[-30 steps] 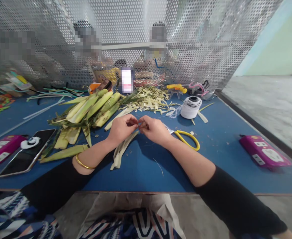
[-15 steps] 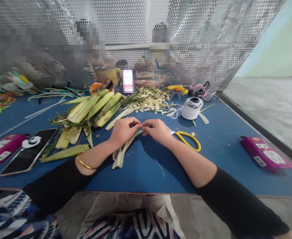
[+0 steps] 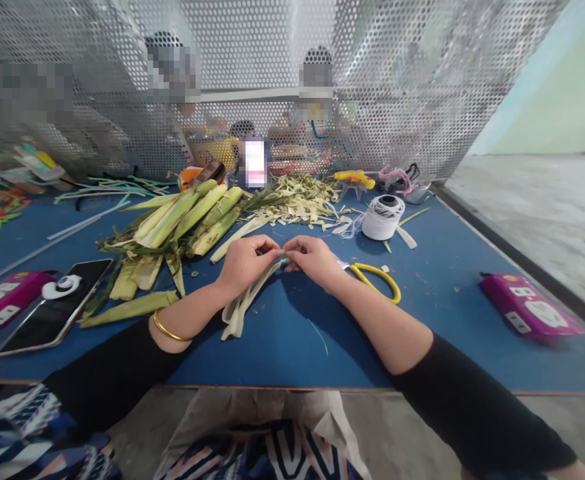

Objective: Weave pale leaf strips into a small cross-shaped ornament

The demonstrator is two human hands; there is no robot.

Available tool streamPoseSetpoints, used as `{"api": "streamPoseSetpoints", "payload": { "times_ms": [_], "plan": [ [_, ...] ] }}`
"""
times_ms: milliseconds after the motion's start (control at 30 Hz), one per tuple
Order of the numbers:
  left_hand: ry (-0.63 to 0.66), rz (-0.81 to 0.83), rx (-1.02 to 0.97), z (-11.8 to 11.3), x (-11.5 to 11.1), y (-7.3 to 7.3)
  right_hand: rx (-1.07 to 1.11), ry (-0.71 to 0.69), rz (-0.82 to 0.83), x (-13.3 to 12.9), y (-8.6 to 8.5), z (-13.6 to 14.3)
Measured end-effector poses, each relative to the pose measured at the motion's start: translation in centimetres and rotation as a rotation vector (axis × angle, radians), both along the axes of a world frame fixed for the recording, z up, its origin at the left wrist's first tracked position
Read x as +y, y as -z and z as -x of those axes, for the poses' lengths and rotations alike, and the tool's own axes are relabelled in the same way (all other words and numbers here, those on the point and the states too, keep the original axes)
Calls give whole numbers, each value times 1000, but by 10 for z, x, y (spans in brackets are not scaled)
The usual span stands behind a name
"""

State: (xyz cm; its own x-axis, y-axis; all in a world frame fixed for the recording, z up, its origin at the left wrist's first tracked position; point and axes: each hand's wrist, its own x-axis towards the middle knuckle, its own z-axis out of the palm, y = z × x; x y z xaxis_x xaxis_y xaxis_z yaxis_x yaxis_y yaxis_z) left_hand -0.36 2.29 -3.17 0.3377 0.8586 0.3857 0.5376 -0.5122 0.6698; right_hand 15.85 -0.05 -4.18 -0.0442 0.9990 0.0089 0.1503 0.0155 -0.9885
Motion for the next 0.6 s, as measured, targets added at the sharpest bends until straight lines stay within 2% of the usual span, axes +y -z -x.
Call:
{"api": "streamPoseSetpoints", "payload": {
  "times_ms": [133,300,467,600],
  "plan": [
    [-5,41,-43,-1,2,1,56,-46,51,-2,-3,0],
    [28,228,-217,-2,3,4,48,-21,88,-2,-3,-1],
    [49,360,-334,-2,1,4,60,-25,76,0,-1,-3],
    [50,401,-363,-3,1,3,59,-32,69,0,0,-3]
  ]
}}
